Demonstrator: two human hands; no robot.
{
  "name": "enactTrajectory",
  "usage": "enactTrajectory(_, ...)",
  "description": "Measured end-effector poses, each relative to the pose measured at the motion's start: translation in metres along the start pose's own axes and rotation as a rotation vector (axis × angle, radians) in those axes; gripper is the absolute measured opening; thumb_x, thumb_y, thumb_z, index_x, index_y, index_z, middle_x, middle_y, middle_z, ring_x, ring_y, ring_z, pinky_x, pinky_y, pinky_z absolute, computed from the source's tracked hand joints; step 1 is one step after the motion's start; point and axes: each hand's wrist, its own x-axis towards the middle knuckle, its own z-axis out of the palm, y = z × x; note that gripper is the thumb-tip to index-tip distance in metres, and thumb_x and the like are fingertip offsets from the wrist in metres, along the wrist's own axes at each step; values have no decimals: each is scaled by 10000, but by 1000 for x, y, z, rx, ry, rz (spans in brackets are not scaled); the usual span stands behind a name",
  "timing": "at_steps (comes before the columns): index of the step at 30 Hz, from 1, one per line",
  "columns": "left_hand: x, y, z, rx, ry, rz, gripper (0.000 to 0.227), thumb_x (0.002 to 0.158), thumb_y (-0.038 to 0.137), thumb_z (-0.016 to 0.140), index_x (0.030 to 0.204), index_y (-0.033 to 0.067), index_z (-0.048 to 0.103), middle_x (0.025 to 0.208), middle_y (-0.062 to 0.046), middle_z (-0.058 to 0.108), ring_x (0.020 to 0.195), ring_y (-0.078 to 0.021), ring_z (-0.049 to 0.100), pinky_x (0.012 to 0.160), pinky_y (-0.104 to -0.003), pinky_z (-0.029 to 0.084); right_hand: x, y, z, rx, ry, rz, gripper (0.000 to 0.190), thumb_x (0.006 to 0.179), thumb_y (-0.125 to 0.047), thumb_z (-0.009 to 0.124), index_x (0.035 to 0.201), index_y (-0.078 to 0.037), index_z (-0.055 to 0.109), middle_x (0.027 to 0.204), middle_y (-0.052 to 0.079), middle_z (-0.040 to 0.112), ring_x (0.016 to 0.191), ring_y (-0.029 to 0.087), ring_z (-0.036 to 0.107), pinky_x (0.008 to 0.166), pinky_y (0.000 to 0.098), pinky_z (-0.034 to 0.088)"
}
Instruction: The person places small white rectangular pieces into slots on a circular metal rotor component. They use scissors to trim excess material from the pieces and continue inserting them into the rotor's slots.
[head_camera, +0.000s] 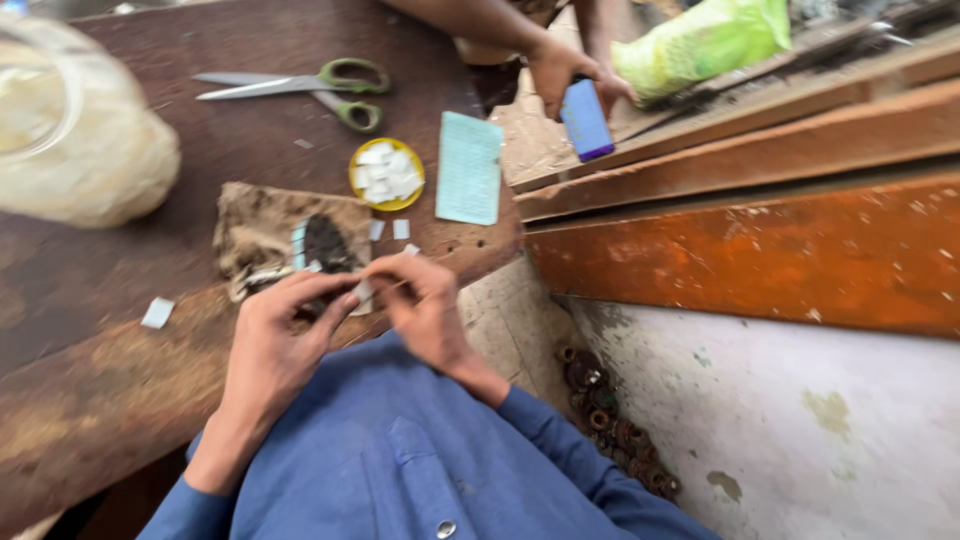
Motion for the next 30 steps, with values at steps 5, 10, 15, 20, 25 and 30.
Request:
enactTrajectory(5,-1,-1,-2,-74,8,-84,178,887,116,760,1039,30,793,881,-52,794,748,-92,712,672,-244,561,-3,-10,3,149,-106,81,106,981,-7,717,1082,-13,749,969,31,719,849,76,646,737,238,531)
enactTrajectory(10,-3,-8,-4,-77,-31,-204,183,877,113,763,1032,22,798,847,-63,802,748,-90,720,668,-249,570,-4,-11,6,172,-132,48,100,982,-19,720,1080,-9,737,976,31,712,899,74,671,781,234,549)
enactTrajectory(15,-5,-19,-4,-114,3,-164,166,847,59,744,995,-15,759,835,-54,791,761,-79,715,684,-237,570,-3,-13,13,183,-126,90,136,975,-41,715,1109,-19,714,970,35,714,879,81,679,765,242,564)
enactTrajectory(20,2,-40,-4,-318,18,-214,109,855,12,709,957,-24,698,773,-66,736,684,-97,671,617,-249,535,-1,-13,3,-118,-60,-245,114,1015,-1,700,1121,-43,706,1011,82,727,937,208,728,826,317,577)
enactTrajectory(25,8,-69,-1,-597,-139,-325,56,856,-20,673,905,-3,652,673,-92,686,568,-134,623,503,-269,470,4,-7,-6,-196,-304,-445,311,868,61,705,1142,-81,741,1114,90,716,1012,274,710,875,368,587)
enactTrajectory(30,5,-87,0,-700,-160,-433,33,867,-27,625,857,3,620,661,-90,672,549,-122,576,489,-264,435,16,-2,-4,-128,-436,-475,275,842,44,750,1085,-85,756,1105,66,728,1009,262,719,891,365,578)
